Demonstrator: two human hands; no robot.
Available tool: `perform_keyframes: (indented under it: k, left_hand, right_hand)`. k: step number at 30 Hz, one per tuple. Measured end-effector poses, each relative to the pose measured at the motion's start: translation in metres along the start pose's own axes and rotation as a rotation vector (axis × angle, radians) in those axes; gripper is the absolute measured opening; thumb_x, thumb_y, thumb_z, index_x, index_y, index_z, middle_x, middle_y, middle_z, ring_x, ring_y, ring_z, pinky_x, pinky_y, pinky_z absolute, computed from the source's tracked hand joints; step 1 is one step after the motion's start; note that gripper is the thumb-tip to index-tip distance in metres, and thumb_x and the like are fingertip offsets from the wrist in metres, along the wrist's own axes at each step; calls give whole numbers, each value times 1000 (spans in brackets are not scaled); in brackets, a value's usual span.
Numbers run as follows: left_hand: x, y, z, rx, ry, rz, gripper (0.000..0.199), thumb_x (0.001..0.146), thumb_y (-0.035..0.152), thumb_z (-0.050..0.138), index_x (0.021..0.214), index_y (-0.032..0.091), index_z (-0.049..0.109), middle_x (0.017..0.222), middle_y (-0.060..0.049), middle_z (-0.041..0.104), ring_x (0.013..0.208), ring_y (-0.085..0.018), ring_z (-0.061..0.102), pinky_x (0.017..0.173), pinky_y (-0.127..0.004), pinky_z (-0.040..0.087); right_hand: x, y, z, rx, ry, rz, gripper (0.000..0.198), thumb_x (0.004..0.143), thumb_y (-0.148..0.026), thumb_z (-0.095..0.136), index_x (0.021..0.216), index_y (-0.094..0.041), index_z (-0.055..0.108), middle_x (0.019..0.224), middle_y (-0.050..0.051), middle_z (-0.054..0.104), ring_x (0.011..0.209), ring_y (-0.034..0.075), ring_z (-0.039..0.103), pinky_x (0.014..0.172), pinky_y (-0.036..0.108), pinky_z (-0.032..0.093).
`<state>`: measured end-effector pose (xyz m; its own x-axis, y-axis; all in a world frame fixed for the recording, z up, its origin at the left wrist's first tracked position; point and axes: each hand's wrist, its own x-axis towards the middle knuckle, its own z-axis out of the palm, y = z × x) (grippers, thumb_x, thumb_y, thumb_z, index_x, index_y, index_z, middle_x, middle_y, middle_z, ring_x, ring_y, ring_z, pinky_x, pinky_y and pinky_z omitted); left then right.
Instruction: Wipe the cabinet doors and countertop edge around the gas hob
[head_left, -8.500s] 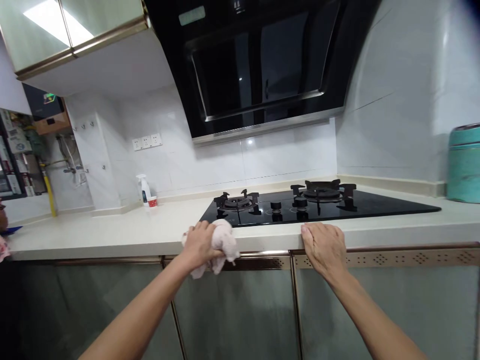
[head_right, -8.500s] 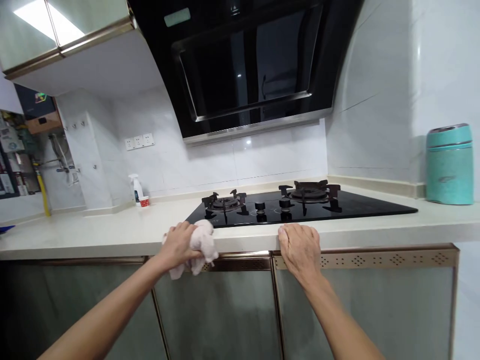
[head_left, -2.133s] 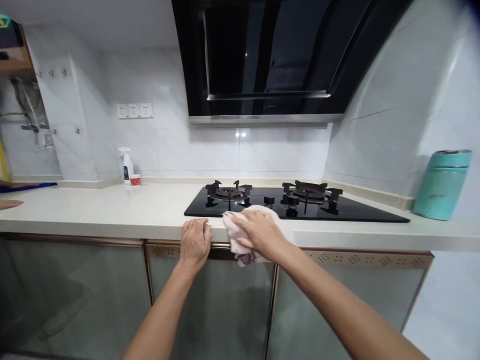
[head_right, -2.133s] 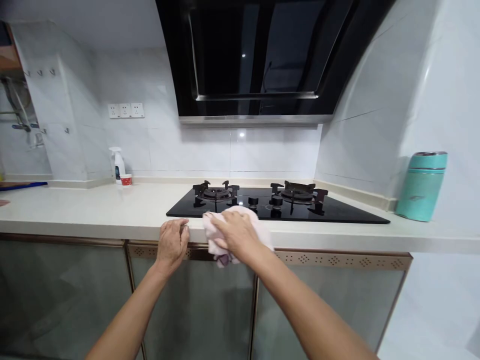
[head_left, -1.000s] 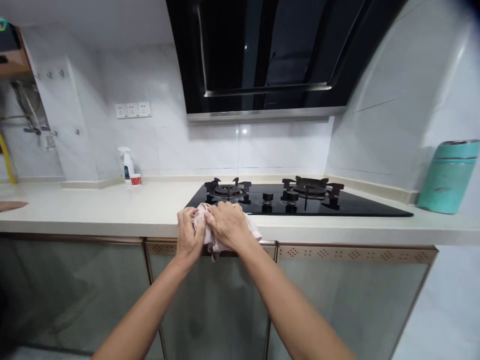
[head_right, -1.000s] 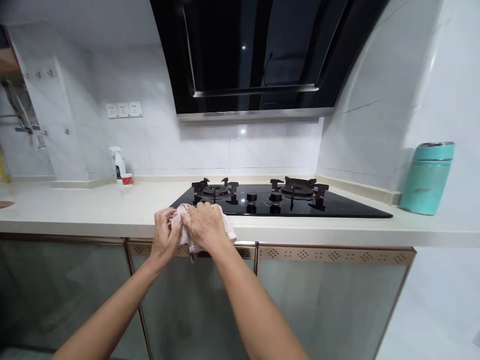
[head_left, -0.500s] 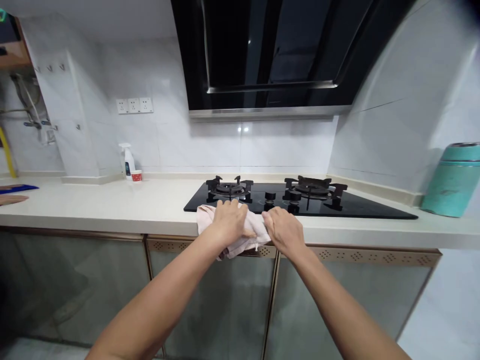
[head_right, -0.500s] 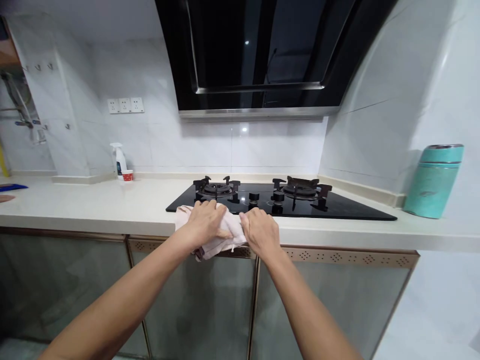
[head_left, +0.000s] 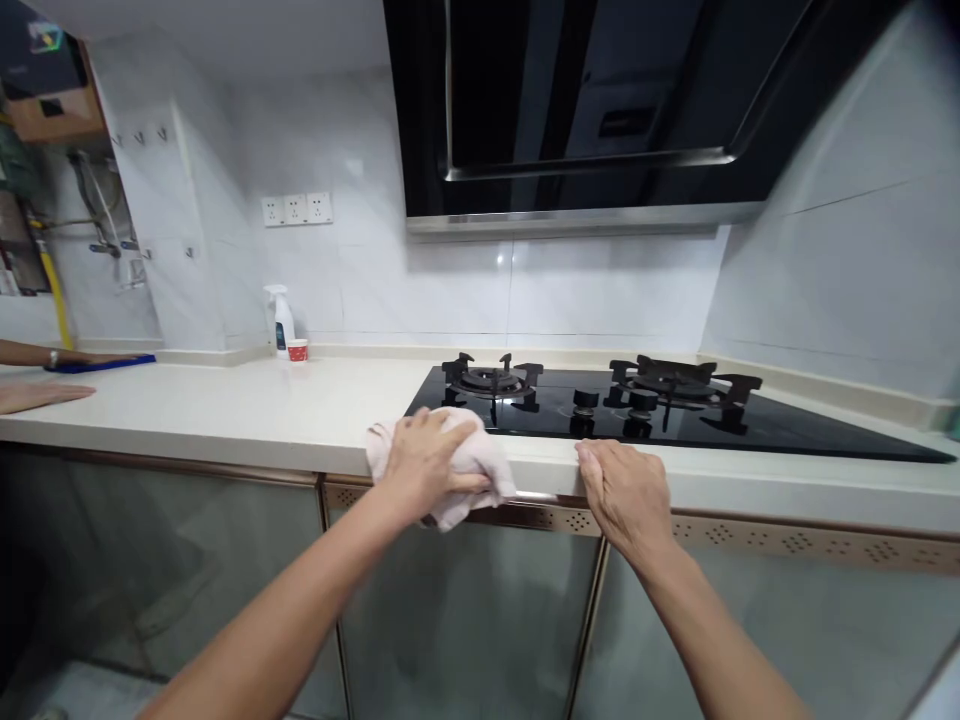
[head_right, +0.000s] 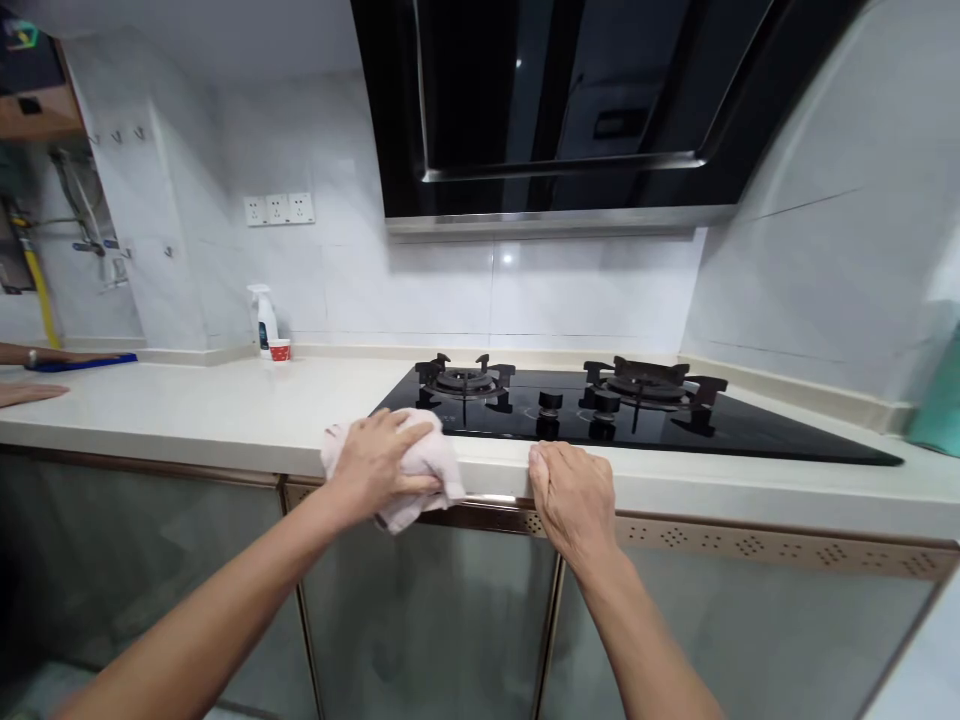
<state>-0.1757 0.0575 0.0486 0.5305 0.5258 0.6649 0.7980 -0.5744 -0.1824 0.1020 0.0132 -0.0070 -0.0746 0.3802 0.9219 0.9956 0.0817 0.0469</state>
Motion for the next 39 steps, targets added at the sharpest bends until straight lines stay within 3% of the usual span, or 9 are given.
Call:
perform_keyframes:
  k: [4, 8, 12, 16, 21, 24, 28, 33, 39]
  left_hand:
    - [-20, -62, -16, 80, -136, -162, 75, 73, 76, 60, 137, 40, 50, 139, -5, 58, 124, -34, 50, 104, -51, 30]
    - [-41, -122, -36, 161, -281, -328, 72, 78, 71, 56, 142, 38, 47, 142, -3, 56, 122, -32, 54, 99, -45, 35]
    - [-58, -143, -46, 244, -261, -403, 66, 81, 63, 54, 140, 34, 50, 134, -5, 61, 118, -29, 55, 93, -38, 38]
    - [-54, -97, -35, 277, -145, -314, 62, 81, 63, 56, 135, 32, 55, 125, -8, 63, 111, -29, 55, 92, -41, 36]
    - [-8, 26, 2, 142, 2, 33, 86, 67, 81, 59, 134, 27, 53, 125, -12, 59, 104, -31, 52, 89, -45, 36]
    - [23, 91, 18, 86, 71, 157, 83, 67, 79, 61, 133, 30, 51, 113, -9, 60, 93, -29, 52, 80, -42, 36]
    - [38, 122, 26, 71, 103, 197, 82, 65, 65, 76, 133, 28, 48, 105, -7, 59, 88, -26, 52, 75, -38, 35]
    - [17, 81, 28, 38, 123, 273, 80, 73, 66, 69, 139, 30, 42, 120, -10, 58, 97, -27, 54, 82, -39, 36]
    - [-33, -27, 20, 16, 79, 80, 91, 70, 72, 67, 141, 22, 41, 131, -13, 57, 113, -30, 53, 98, -44, 36]
  right_hand:
    - [1, -3, 3, 12, 65, -2, 29, 100, -29, 40, 97, -18, 66, 94, 5, 71, 87, 18, 60, 80, 34, 32]
    - [1, -2, 4, 41, 100, -16, 25, 99, -28, 44, 94, -18, 66, 89, 5, 70, 84, 18, 58, 78, 34, 31]
    - [1, -3, 5, 40, 135, -7, 24, 98, -28, 46, 89, -18, 65, 81, 4, 67, 80, 18, 56, 75, 34, 29]
    - [2, -7, 7, 40, 169, 20, 23, 98, -27, 47, 87, -18, 65, 77, 4, 65, 77, 18, 55, 73, 35, 29]
    - [1, -6, 10, 18, 192, 40, 21, 97, -26, 47, 87, -18, 64, 78, 3, 65, 78, 18, 56, 75, 35, 30]
    - [-1, 0, 10, 19, 176, 4, 23, 98, -23, 44, 89, -17, 64, 80, 4, 66, 80, 19, 57, 76, 35, 32]
    - [-4, 9, 8, 22, 136, -42, 30, 99, -19, 36, 87, -16, 63, 82, 6, 68, 81, 19, 58, 76, 35, 33]
    - [-7, 15, 6, 76, 66, -61, 32, 99, -25, 37, 98, -16, 67, 100, 8, 72, 94, 21, 63, 84, 36, 39]
    - [-11, 19, 9, 121, 19, -57, 35, 99, -29, 37, 104, -17, 69, 106, 8, 73, 99, 22, 64, 88, 38, 43]
